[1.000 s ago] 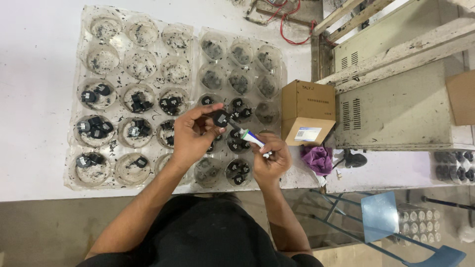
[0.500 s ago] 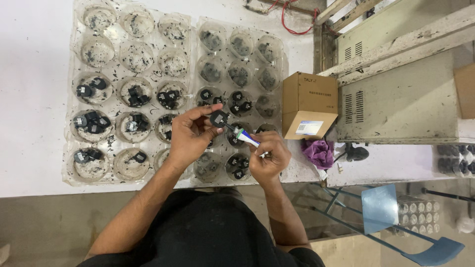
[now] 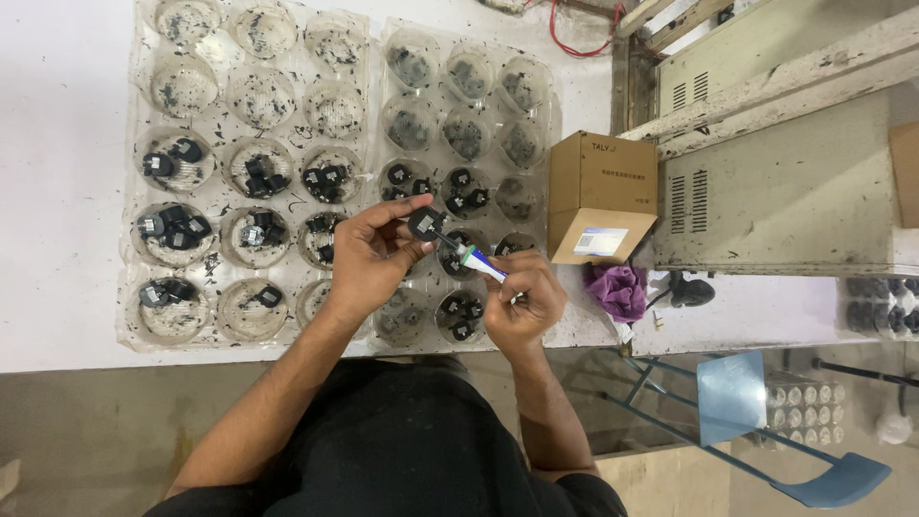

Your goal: The person picks black plastic rotor-like components one at a time from a plastic tray and squeezes adhesive from a tube onto each part, then places the treated parts back into the tray cavities. They work through the tray repeatedly, and near the end they handle the glue tube and a cloth-like item at the table.

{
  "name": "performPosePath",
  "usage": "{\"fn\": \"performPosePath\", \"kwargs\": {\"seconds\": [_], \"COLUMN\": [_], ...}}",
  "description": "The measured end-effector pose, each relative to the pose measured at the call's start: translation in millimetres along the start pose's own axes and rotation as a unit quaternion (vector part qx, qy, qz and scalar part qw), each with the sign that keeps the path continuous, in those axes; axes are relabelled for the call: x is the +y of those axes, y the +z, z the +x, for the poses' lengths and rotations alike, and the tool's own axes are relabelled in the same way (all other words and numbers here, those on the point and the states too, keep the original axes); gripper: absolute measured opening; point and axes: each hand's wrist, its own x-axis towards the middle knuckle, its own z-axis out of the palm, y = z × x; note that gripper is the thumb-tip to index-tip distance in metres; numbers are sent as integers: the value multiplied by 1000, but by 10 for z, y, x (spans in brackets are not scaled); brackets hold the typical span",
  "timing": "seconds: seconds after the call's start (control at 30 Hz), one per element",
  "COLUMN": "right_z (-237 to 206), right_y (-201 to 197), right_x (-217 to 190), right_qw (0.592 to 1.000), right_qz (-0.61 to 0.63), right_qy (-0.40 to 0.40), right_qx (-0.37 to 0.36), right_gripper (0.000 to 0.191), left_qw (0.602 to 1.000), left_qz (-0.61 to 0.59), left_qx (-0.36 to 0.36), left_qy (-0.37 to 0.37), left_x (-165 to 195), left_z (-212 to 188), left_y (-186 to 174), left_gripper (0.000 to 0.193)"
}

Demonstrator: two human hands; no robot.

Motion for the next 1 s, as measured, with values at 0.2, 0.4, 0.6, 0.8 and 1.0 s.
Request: {"fn": "performPosePath", "kwargs": {"seconds": [0.2,0.4,0.6,0.8,1.0], "right_z": [-8,-18,-46,-89,-99], "right_y": [6,-3,-5,18,-51], "right_x": [7,4,6,-21,-89], "right_qw": [1000,1000,1000,996,999], "right_qz": [-2,-6,6,39,-4], "right_qy": [3,-1,23,81,8], "right_qx": [3,0,-5,17,35], "right_gripper": [37,38,38,33,35], "left_qw": [1000,999,993,984,973], "left_qz": [14,24,-96,-152,-204], "left_qx": [9,33,35,37,-18], "left_qy": [-12,-34,-55,-89,-109], "left_x": [-4,-59,-177,-273,-303], "left_z": [-42,-69,-118,-200,-294], "left_y": [36,67,87,96,71], "left_gripper": [47,50,49,43,35]}}
